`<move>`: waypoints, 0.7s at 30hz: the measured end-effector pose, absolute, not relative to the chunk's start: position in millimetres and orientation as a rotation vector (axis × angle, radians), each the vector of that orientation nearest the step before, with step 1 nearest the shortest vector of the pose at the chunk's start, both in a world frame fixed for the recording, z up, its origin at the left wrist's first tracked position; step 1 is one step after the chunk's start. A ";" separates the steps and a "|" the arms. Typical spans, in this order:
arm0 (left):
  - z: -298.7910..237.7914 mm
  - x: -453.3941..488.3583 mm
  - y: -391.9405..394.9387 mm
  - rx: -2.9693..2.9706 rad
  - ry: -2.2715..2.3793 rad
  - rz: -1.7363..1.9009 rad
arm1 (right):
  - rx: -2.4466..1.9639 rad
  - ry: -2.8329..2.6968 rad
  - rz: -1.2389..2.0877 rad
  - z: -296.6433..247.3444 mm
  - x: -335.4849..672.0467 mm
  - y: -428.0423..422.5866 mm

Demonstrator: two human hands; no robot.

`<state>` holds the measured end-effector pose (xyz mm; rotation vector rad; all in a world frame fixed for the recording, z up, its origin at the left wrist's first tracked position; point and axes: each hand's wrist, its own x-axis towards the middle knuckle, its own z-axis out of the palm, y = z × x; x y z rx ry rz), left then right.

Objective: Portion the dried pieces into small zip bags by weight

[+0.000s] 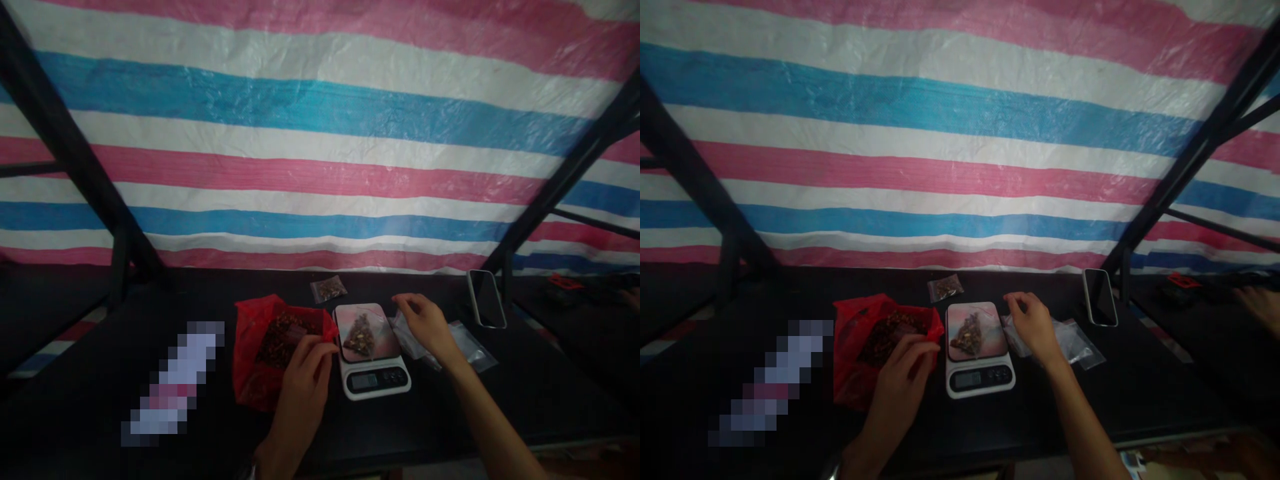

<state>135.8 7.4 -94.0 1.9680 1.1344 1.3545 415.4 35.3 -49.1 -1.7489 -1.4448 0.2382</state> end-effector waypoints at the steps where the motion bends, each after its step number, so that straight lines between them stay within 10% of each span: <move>1: -92.1 135.8 8.1 1.940 1.139 1.363 | -1.751 -1.435 0.234 -49.7 415.5 35.9; 21: -69.9 87.6 7.3 1.745 1.375 1.708 | -1.798 -1.594 0.449 -44.9 396.2 32.2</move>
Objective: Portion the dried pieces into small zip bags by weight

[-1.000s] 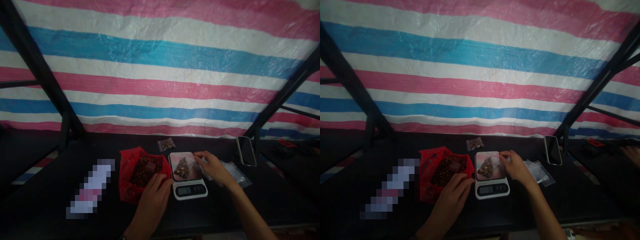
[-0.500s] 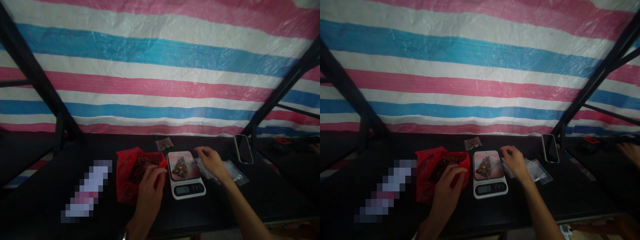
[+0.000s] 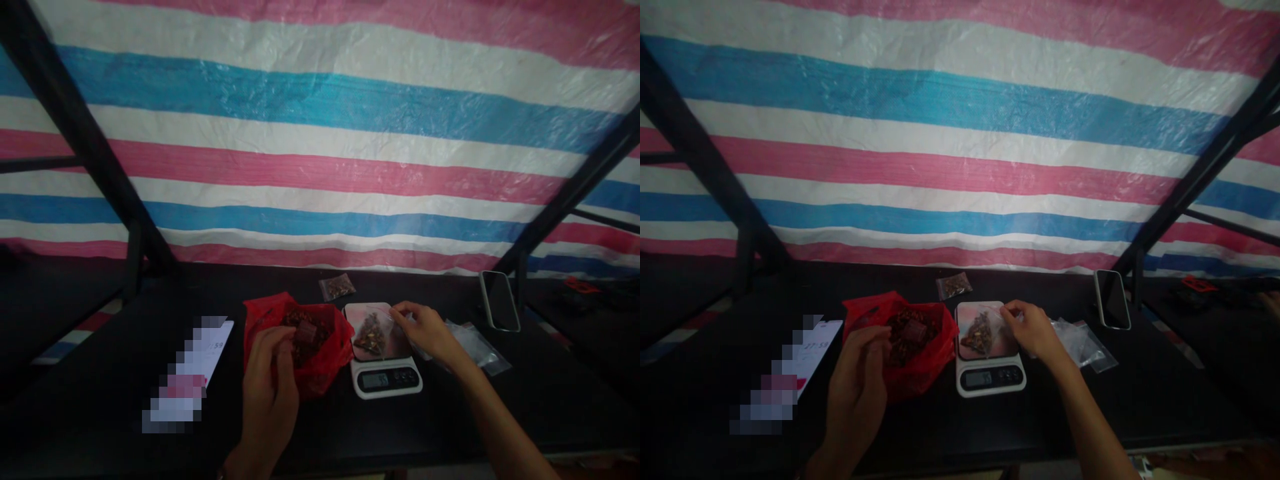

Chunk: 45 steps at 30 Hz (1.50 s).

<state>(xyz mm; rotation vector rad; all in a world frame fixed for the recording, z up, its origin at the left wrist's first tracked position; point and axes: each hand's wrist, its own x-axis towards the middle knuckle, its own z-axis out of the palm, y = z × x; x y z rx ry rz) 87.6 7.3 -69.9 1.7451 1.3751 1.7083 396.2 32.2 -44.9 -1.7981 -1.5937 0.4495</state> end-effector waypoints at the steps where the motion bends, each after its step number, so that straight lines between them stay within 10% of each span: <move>1: -69.8 84.3 7.3 1.730 1.383 1.713 | -1.786 -1.591 0.486 -44.9 395.8 32.0; 22: -54.2 112.0 -12.0 1.081 1.120 1.538 | -1.055 -1.699 0.503 18.7 238.8 -1.7; 33: -53.4 52.4 17.5 1.207 1.487 1.732 | -1.943 -2.155 0.185 -29.3 212.6 38.1; 45: -62.0 36.7 18.1 1.203 1.505 1.537 | -1.798 -2.031 0.427 -37.6 202.3 47.6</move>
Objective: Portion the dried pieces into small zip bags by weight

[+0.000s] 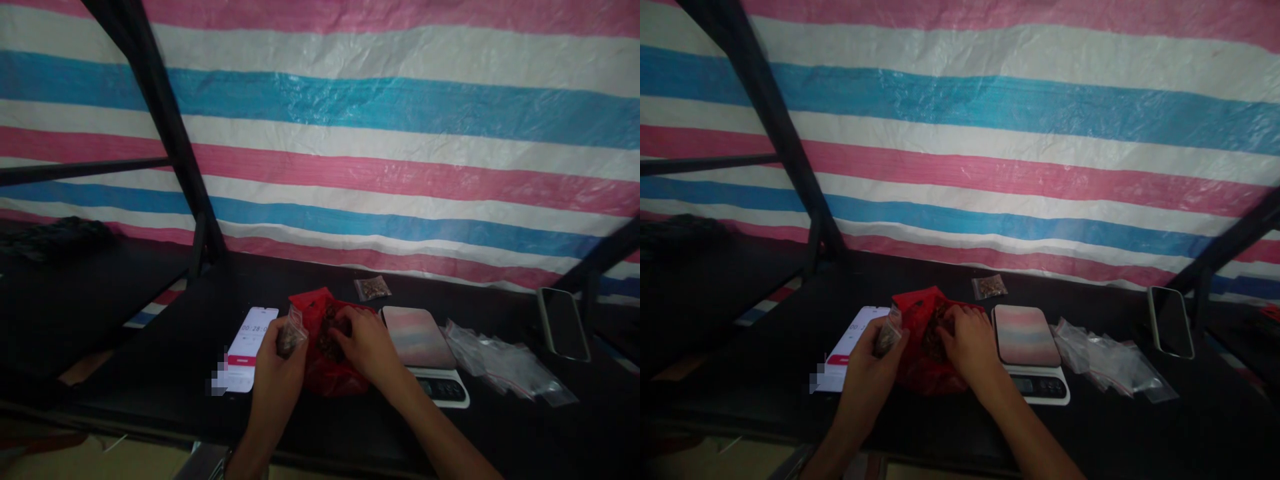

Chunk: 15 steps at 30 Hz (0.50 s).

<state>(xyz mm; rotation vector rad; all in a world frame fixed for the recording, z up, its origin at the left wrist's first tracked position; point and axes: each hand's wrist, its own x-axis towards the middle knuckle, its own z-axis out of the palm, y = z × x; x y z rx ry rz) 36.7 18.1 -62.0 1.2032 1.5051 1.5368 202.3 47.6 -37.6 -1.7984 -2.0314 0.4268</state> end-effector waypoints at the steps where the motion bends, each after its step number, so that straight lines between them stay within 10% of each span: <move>1: -61.7 36.3 18.4 1.209 1.509 1.529 | -1.774 -2.019 0.457 -38.5 199.8 47.5; 15: -70.6 50.3 18.0 1.523 1.584 1.517 | -1.301 -1.514 1.165 -29.8 238.0 55.9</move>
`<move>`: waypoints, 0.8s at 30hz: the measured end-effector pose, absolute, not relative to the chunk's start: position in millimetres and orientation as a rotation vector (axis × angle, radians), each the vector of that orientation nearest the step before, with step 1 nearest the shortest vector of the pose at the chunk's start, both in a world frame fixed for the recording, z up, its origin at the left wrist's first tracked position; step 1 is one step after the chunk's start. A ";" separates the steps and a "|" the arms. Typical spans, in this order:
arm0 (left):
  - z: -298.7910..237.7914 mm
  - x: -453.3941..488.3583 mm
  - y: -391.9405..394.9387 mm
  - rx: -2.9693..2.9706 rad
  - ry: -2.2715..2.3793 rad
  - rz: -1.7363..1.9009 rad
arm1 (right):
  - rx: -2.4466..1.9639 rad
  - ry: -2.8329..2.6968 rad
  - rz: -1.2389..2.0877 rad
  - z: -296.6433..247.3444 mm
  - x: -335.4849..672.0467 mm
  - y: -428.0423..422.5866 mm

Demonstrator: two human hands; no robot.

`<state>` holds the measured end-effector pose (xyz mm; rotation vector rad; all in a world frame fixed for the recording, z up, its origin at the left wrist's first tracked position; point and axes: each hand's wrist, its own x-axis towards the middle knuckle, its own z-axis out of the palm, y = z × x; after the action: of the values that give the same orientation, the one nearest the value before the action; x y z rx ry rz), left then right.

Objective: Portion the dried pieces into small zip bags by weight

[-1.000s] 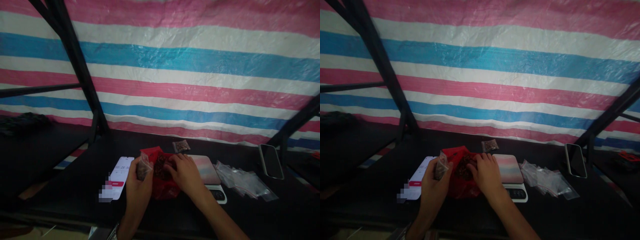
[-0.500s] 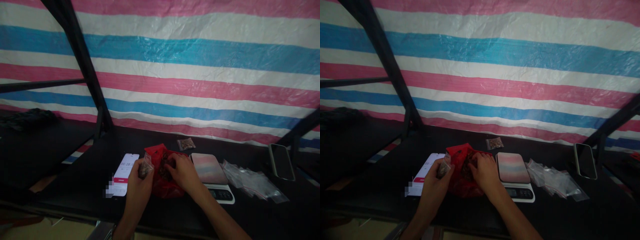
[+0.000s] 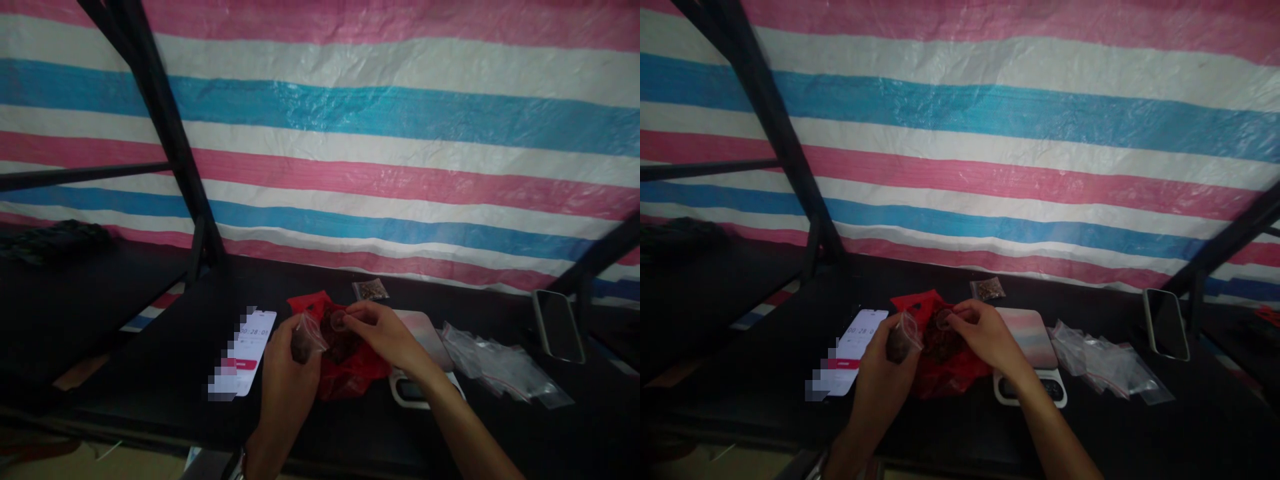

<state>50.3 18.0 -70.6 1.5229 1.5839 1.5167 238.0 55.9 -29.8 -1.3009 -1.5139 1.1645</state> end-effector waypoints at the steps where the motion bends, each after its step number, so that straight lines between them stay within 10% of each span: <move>1: -72.0 51.7 18.0 1.580 1.604 1.488 | -1.282 -1.512 1.162 -23.6 242.5 54.4; 24: -76.9 92.7 26.9 1.822 1.811 1.362 | -1.317 -1.875 0.417 4.5 231.4 22.3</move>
<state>92.7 26.9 -76.9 1.8223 1.8114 1.3615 231.4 22.3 4.5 -1.3175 -1.8751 0.4166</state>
